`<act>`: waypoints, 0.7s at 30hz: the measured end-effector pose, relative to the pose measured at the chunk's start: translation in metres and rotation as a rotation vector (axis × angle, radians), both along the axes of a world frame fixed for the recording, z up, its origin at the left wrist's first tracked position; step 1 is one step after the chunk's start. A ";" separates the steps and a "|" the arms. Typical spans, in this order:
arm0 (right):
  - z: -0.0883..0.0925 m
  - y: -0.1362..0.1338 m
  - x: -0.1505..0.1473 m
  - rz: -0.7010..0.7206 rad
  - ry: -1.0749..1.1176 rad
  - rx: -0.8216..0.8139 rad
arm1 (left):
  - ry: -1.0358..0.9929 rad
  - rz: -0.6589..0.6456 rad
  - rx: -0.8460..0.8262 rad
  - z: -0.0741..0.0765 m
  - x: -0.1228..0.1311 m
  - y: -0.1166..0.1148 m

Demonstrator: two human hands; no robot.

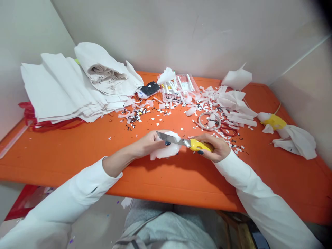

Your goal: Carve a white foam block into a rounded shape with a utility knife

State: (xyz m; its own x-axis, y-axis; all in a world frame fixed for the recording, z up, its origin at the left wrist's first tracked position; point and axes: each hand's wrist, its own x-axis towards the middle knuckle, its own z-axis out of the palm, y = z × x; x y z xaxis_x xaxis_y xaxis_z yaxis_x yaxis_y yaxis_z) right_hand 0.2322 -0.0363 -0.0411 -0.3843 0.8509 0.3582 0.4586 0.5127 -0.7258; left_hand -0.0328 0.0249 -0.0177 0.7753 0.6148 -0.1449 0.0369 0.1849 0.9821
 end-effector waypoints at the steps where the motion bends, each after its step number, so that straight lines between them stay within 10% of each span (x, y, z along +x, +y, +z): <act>1: 0.001 0.000 -0.001 0.014 0.011 0.007 | 0.007 -0.019 0.020 0.001 -0.001 0.000; 21: -0.002 -0.002 -0.006 0.114 0.048 0.058 | 0.173 -0.096 0.016 0.015 -0.005 -0.001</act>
State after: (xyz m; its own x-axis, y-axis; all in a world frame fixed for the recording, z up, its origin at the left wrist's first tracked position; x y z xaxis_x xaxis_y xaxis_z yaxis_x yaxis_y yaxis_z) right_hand 0.2260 -0.0378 -0.0430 -0.4590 0.7796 0.4261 0.3603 0.6017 -0.7128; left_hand -0.0382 0.0243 -0.0029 0.7947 0.5426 -0.2720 0.2222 0.1569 0.9623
